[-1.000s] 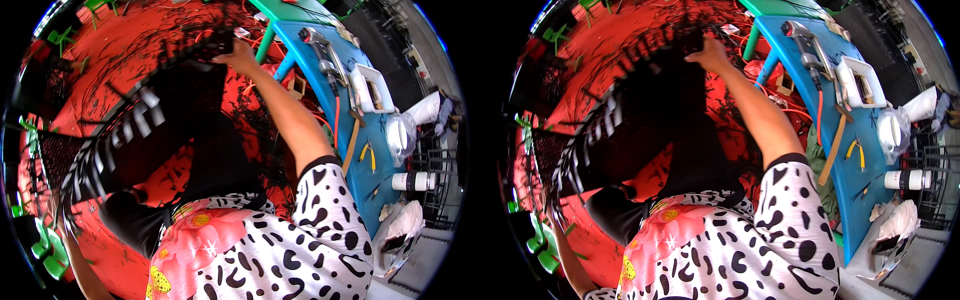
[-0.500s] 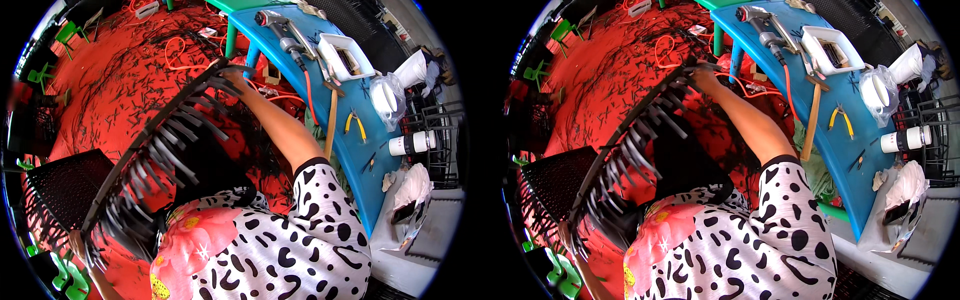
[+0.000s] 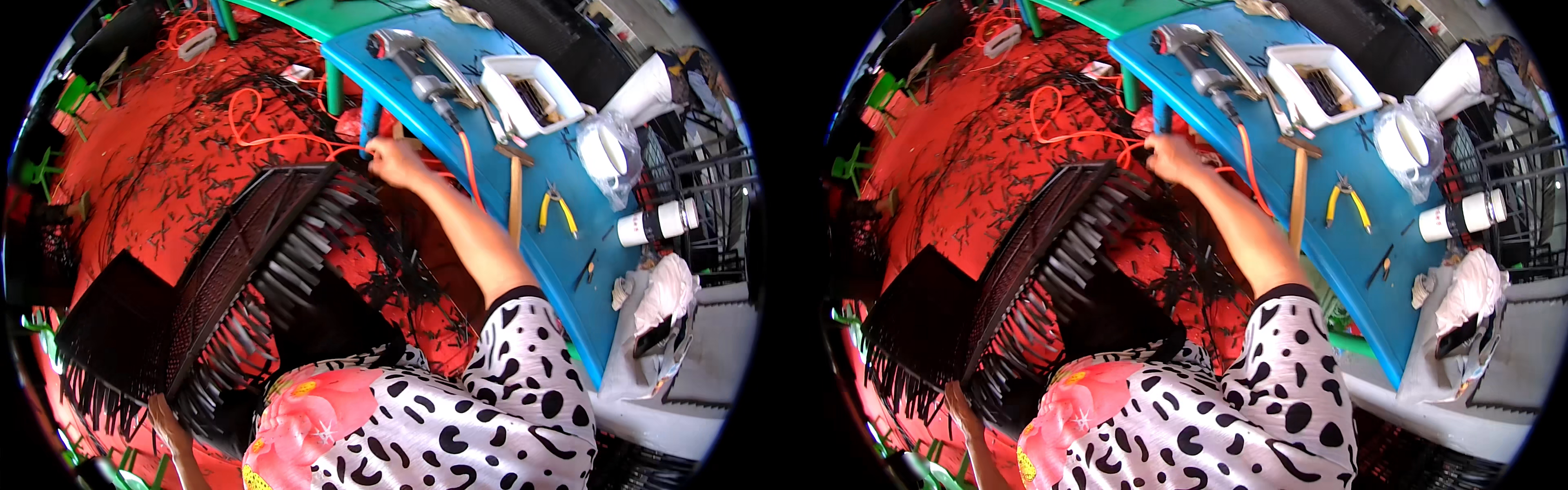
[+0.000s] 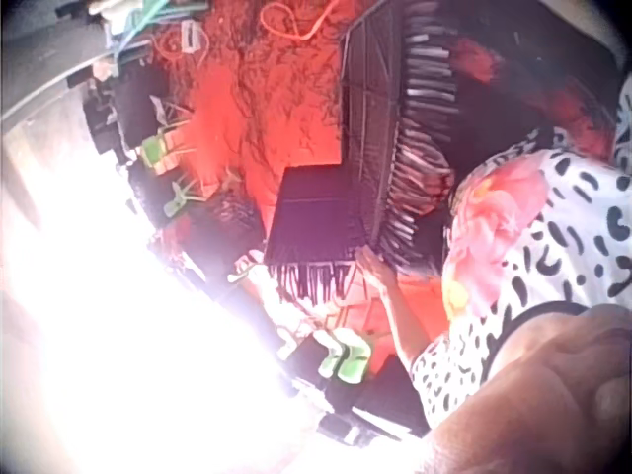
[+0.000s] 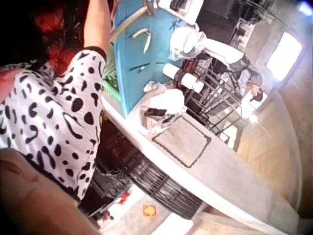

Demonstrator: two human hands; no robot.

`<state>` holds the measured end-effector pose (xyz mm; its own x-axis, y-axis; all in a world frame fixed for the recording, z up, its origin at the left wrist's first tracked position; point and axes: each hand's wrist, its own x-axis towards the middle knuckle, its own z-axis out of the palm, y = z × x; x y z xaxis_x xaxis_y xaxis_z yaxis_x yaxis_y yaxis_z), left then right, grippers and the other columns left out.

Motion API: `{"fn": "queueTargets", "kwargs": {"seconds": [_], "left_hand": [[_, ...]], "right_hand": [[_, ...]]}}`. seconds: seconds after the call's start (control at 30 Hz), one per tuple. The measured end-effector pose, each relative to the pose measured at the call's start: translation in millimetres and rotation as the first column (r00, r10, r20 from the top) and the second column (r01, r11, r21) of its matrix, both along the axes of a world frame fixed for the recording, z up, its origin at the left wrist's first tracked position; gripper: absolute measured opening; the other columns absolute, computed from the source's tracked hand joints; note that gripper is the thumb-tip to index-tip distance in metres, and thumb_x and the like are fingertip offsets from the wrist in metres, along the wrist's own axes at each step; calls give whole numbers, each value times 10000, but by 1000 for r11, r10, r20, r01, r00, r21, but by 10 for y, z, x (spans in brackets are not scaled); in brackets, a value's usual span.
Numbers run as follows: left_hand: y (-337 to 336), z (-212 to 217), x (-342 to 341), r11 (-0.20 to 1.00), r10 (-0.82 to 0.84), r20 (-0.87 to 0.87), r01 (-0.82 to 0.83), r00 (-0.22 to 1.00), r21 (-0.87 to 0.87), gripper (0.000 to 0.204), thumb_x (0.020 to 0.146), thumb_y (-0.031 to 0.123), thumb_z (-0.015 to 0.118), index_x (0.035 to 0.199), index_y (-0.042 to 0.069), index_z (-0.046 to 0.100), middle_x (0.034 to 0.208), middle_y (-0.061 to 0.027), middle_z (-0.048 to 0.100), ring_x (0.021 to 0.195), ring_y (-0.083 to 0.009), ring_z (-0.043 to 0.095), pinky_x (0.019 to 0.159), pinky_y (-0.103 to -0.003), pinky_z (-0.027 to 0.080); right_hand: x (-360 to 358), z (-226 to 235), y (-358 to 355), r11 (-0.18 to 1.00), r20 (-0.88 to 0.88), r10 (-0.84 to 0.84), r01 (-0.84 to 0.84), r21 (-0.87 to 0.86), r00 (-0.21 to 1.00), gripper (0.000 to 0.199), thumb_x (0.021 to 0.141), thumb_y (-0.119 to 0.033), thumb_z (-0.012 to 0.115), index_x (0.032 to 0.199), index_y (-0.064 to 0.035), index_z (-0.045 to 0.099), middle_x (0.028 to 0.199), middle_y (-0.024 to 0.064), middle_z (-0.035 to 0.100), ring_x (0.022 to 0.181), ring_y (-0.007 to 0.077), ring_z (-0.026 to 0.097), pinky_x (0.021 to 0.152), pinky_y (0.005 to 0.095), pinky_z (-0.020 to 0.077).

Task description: The person sits on the floor and weaves black plastic strips into a basket frame. They use pliers to cut strips and a nail gun to secure them, repeatedly adjusting and inserting the strips to build the basket's structure.

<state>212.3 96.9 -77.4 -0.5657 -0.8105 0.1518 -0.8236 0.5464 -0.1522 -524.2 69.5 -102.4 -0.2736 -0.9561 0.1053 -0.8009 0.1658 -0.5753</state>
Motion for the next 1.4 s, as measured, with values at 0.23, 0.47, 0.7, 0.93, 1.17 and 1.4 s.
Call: {"fn": "queueTargets", "kwargs": {"seconds": [0.23, 0.47, 0.7, 0.93, 1.17, 1.4], "left_hand": [[-26, 270, 21, 987, -3, 117, -16, 993, 158, 495, 797, 111, 526, 1262, -6, 399, 1200, -226, 489, 1141, -390, 456, 953, -498, 328], [-327, 39, 714, 921, 160, 396, -281, 904, 271, 411, 863, 194, 472, 1218, -12, 473, 1207, -203, 511, 1114, -378, 466, 958, -468, 322], [-433, 211, 380, 738, 541, 256, -598, 801, 312, 418, 908, 247, 447, 1227, -20, 481, 1246, -194, 500, 1131, -372, 447, 975, -445, 316], [-249, 293, 115, 672, 666, 57, -632, 744, 386, 425, 945, 270, 427, 1244, -27, 477, 1291, -183, 481, 1156, -360, 422, 988, -421, 315], [-18, 107, 493, 900, 282, 327, -367, 902, 237, 365, 946, 137, 393, 1270, -12, 471, 1322, -160, 468, 1233, -305, 434, 1033, -462, 292], [-13, 265, -191, 961, 110, 152, -144, 982, 234, 553, 656, -12, 577, 1205, 1, 506, 1243, -188, 521, 1200, -350, 454, 1006, -461, 321]], "right_hand": [[-1392, 1028, 1094, 690, 54, -498, 432, -581, 866, 36, 807, -70, 600, 830, -64, 627, 711, 104, 627, 627, 181, 615, 583, 300, 481], [-2908, 494, 2527, 473, -411, -855, 799, -371, 315, 173, 813, -125, 545, 936, -99, 663, 942, 152, 659, 895, 330, 624, 788, 407, 484], [-3185, 497, 2332, 566, -636, -617, 823, 50, 463, 324, 835, -130, 502, 1121, 0, 582, 1181, 188, 567, 1050, 360, 553, 907, 427, 439], [-2635, 678, 2465, 754, -550, -523, 655, 59, 651, 254, 758, -39, 580, 1003, -54, 646, 1031, 166, 615, 945, 361, 587, 842, 414, 468], [-2428, 674, 2465, 818, -473, -467, 568, 91, 747, 140, 728, -61, 602, 866, -50, 622, 890, 162, 632, 837, 352, 611, 735, 424, 480], [-3222, 290, 3057, 880, -564, -432, 465, -93, 704, 193, 807, -182, 581, 936, -45, 624, 903, 172, 641, 856, 322, 616, 777, 381, 469]]}}
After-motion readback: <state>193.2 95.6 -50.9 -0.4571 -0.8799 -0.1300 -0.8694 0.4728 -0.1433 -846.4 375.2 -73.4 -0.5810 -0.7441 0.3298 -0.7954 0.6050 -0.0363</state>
